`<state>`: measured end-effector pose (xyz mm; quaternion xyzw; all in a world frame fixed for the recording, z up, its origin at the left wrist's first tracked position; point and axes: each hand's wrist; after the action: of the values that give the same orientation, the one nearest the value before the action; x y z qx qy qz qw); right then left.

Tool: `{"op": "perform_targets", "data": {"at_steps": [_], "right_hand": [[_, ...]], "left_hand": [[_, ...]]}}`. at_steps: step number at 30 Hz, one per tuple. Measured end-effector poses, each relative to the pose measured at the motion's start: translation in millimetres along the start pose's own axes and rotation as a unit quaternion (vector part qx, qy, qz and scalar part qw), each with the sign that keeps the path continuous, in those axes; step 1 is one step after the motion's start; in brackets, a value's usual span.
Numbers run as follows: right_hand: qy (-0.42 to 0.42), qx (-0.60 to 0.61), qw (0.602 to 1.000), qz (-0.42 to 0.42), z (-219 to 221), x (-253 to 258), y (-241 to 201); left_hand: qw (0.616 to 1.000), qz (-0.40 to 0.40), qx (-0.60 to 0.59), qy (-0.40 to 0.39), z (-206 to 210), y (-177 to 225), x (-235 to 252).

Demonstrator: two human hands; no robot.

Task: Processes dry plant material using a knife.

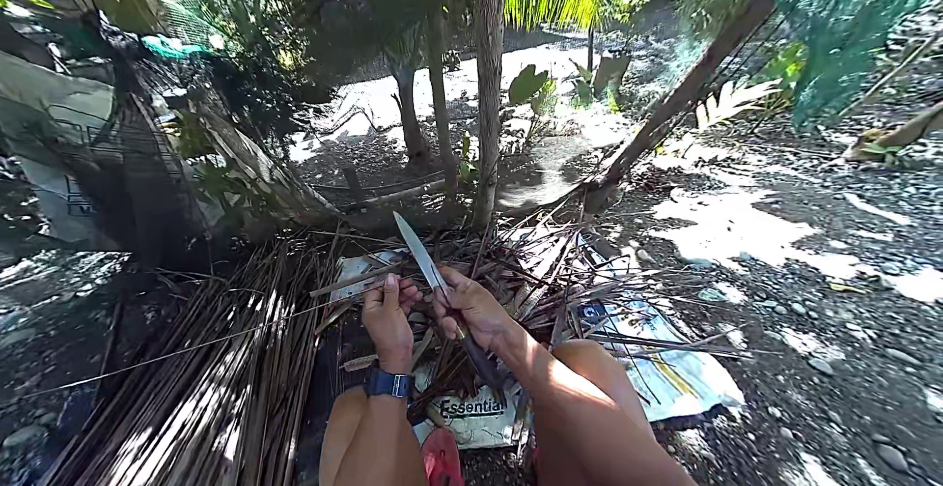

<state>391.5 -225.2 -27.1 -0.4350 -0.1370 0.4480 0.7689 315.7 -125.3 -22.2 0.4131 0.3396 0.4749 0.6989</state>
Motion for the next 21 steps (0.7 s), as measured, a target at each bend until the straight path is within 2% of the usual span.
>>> {"op": "perform_targets", "data": {"at_steps": [10,14,17,19,21], "right_hand": [[0.07,0.024,0.997,-0.018,-12,7,-7],[0.142,0.036,0.989,-0.037,-30,8,-22],[0.204,0.055,0.977,-0.039,-42,6,-37],[0.185,0.033,0.982,-0.023,-43,1,-41],[0.103,-0.009,0.995,0.004,-40,-4,-36]], "left_hand": [[0.999,-0.034,-0.008,-0.008,1,0,0],[1.0,-0.001,-0.011,-0.012,-7,5,7],[0.998,0.055,-0.005,-0.028,-15,6,12],[0.994,0.094,-0.004,-0.048,-18,2,13],[0.991,0.112,-0.007,-0.071,-17,-4,11]]}}
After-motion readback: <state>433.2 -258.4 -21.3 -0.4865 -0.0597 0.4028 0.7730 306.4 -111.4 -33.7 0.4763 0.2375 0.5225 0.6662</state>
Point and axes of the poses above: each hand's wrist, its own x-axis towards the middle knuckle, its own z-axis out of the palm, y = z × x, and after that the axes turned 7 degrees about y, right-handed
